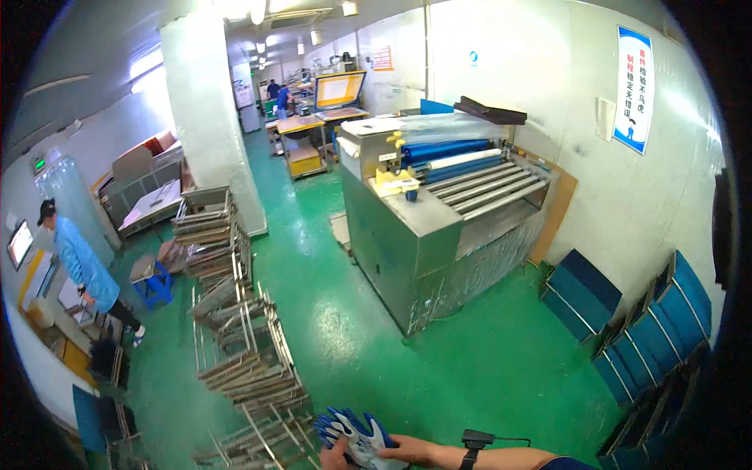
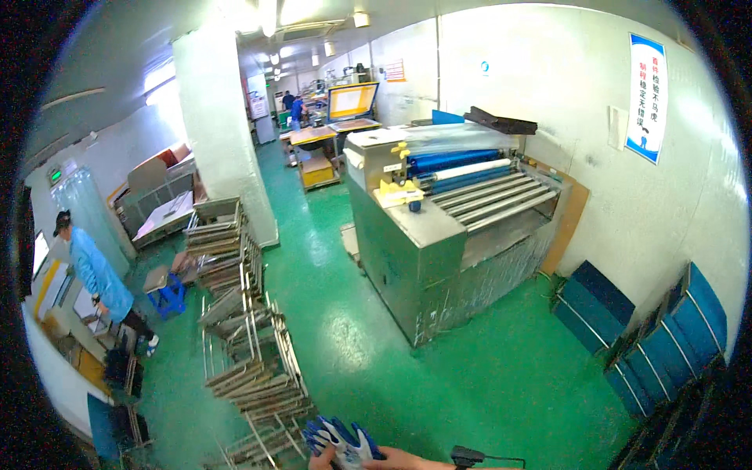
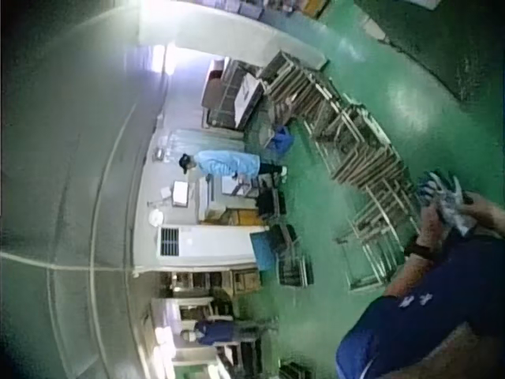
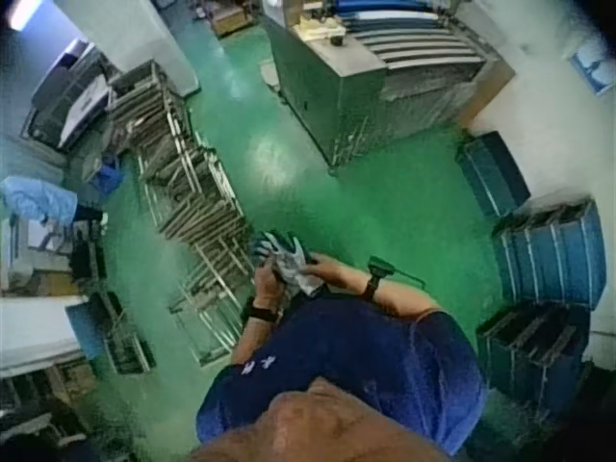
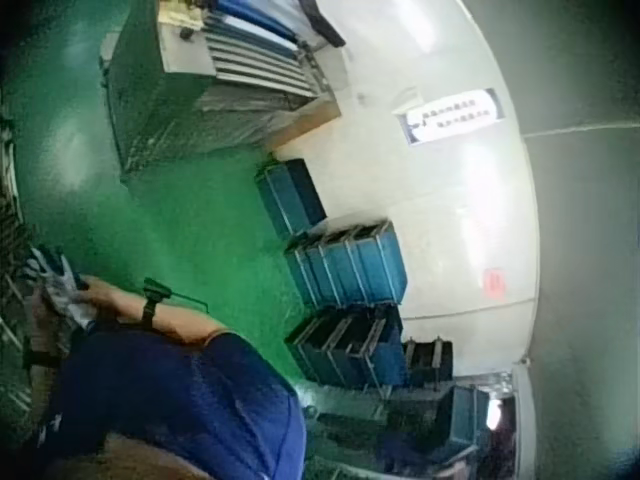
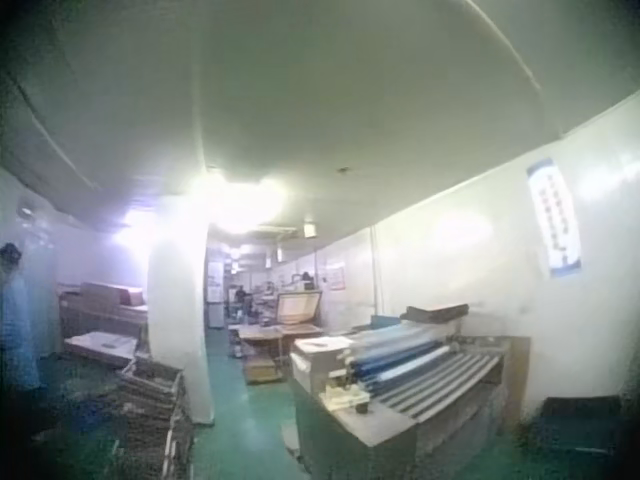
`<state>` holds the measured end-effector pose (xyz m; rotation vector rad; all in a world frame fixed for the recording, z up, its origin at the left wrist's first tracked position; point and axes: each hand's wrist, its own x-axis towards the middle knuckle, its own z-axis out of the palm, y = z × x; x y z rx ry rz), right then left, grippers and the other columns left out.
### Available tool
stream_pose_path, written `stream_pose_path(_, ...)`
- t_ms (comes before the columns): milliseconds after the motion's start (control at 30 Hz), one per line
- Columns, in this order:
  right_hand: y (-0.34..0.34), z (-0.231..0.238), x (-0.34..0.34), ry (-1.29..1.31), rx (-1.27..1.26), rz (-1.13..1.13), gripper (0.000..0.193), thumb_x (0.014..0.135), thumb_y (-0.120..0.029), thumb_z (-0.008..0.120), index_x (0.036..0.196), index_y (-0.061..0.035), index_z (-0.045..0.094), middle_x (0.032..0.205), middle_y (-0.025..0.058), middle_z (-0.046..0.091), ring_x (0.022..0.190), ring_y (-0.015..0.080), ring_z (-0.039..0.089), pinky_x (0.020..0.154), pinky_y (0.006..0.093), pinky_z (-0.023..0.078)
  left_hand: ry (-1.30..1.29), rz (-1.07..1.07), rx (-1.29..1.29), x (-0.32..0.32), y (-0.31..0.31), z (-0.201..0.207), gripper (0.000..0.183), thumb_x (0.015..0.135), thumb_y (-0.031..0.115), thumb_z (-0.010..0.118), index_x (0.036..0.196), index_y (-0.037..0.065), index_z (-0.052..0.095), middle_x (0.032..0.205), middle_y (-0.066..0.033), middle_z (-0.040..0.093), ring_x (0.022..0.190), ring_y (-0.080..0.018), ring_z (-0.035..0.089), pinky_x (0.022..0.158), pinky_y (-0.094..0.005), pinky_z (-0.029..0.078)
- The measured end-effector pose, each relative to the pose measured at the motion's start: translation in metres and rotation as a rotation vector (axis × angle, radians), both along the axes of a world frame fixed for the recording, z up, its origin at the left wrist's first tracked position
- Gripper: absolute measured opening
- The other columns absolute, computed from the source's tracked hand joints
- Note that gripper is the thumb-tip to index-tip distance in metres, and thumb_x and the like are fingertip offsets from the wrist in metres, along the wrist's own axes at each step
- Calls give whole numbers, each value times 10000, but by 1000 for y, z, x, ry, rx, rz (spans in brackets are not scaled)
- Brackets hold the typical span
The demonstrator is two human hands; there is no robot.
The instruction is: The recorder puts on protective gloves and moves copper-colored metal sheets from a drying or processing rack to an inspection table, then reviews a pink work order document.
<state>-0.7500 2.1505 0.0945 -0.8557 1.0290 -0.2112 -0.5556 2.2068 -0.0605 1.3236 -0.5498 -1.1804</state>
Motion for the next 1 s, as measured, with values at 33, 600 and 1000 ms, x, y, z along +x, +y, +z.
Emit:
stream_pose_path(33,-25,-7,5,-85,-52,65,737,866,-386,672,1419,-11,361,1326,147,491,1119,271,535,958,391,451,-586,-207,-153,3,-31,63,260,870,56,558,1109,-25,622,518,-111,443,439,-231,373,466,-372,348)
stream_pose_path(600,-429,-30,128,-436,-91,255,294,871,-293,610,771,-37,504,608,-2,382,544,107,339,503,313,301,632,172,171,102,-378,66,487,1026,390,315,1363,56,423,1321,-96,517,1187,-294,498,1026,-426,384)
stream_pose_path(1000,-656,-125,323,-255,-13,550,384,890,-264,602,1169,-2,601,1043,38,630,931,119,537,835,270,434,688,244,240,266,-576,22,335,1025,245,359,1153,18,568,1025,-100,612,920,-229,559,833,-378,456)
